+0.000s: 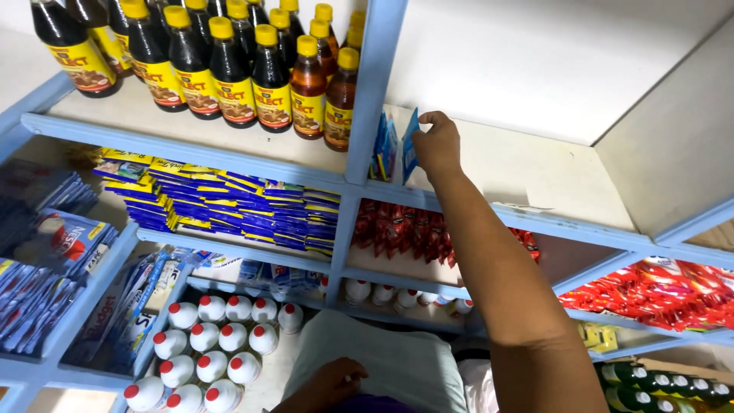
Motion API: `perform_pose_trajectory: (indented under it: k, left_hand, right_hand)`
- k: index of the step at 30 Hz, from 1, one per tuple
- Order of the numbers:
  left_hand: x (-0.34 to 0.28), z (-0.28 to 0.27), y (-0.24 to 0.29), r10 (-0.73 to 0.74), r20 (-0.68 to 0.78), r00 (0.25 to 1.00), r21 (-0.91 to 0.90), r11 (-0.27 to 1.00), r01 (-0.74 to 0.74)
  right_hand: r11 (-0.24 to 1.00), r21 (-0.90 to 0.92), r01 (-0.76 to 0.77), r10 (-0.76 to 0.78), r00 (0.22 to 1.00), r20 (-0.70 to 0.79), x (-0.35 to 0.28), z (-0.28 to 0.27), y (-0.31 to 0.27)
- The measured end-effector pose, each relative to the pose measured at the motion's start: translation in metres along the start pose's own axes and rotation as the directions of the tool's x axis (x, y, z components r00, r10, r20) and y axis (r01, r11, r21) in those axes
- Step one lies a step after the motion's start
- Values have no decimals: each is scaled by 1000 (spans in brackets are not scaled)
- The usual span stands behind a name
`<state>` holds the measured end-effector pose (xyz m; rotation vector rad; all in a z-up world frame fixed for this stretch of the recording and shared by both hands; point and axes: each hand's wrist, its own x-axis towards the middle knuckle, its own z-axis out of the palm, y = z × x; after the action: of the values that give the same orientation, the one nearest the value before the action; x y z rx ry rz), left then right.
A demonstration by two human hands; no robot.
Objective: Arranging and stocking detergent sachets on grocery store shelves.
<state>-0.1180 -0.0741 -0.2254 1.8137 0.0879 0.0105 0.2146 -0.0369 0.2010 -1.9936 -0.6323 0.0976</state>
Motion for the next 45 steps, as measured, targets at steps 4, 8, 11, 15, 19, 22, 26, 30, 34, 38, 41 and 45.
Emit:
perform_pose_trajectory:
  k: [4,8,11,15,19,22,26,30,34,38,41,45]
  left_hand:
    - [-10,-5,-5,-12,-29,1000,-36,999,11]
    - [-16,-9,-5,-121,-14,993,67,990,121]
    - [-17,-8,-23,-97,-16,995,71,993,98]
    - [-22,-17,-6,-184,-6,983,175,968,182]
    - [-25,-23,-10,-191,36,981,118,976,185]
    - [-28,-29,-8,-187,33,982,141,973,181]
    - [-37,-37,4,-235,-26,972,175,956,235]
    - [-42,-46,28,-157,-40,987,232,959,162]
    - [-43,-39,40,-219,-50,974,368,903,222]
    - [-48,-17,8,-130,-71,989,186,972,141]
    - [-57,-6,4,-95,-105,990,164,980,112]
    - [-61,0,-17,-31,-101,994,128,991,44]
  right_hand:
    - [1000,7,-10,9,998,56,4,15,-6]
    - [987,153,-59,43,994,105,16,33,15]
    - [937,348,40,-69,995,74,32,50,45]
    - [710,686,-159,-14,971,240,1,52,15]
    - [769,582,-263,139,958,251,-3,62,2]
    - [776,585,-235,116,965,234,2,67,9]
    - [642,730,-233,-10,950,312,6,65,25]
    - [919,392,44,-111,982,150,27,94,44]
    - [967,214,136,-142,990,11,27,102,54]
    - [895,425,136,-151,989,1,25,93,55]
    - [862,463,206,-192,978,-78,17,90,57]
    - [651,-230,723,-744,546,-386,7,94,103]
